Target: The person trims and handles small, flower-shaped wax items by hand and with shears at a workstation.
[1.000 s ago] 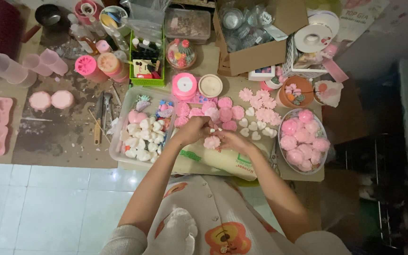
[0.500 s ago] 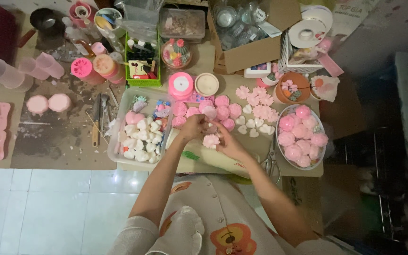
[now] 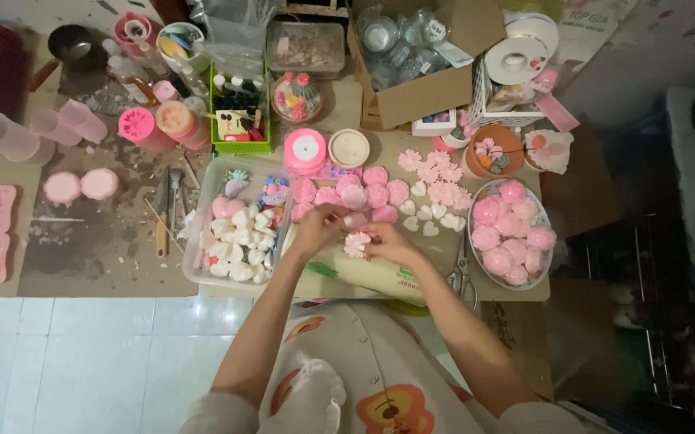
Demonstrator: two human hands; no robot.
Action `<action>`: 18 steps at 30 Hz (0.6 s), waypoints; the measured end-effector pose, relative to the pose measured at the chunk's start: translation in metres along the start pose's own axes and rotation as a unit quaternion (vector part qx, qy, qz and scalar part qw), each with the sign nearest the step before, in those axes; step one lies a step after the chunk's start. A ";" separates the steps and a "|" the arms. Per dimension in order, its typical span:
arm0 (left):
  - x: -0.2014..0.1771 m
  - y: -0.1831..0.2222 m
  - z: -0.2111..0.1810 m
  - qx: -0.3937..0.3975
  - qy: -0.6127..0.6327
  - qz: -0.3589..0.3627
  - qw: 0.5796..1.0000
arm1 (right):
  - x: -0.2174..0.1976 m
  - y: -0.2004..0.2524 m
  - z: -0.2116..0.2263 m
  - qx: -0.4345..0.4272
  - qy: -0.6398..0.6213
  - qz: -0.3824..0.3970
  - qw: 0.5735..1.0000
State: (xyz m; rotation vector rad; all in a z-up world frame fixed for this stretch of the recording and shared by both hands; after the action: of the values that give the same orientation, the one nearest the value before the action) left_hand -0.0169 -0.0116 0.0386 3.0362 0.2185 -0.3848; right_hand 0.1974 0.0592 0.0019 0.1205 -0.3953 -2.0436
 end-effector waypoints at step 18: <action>0.029 0.043 -0.032 0.032 -0.012 0.008 0.999 | -0.003 0.012 -0.007 0.074 -0.012 -0.056 0.996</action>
State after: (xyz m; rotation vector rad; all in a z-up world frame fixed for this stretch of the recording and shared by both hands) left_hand 0.0255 -0.0471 0.0642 3.0912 0.1826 -0.4351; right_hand 0.2103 0.0556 -0.0007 0.2117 -0.5666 -2.1265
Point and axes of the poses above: each hand's wrist, its own y-axis away from the middle knuckle, its own x-axis out of the palm, z = x × y, the point moved 2 cm from there along -y, towards the middle knuckle, and after that the axes turned 3 degrees about y, right-handed, at the moved point
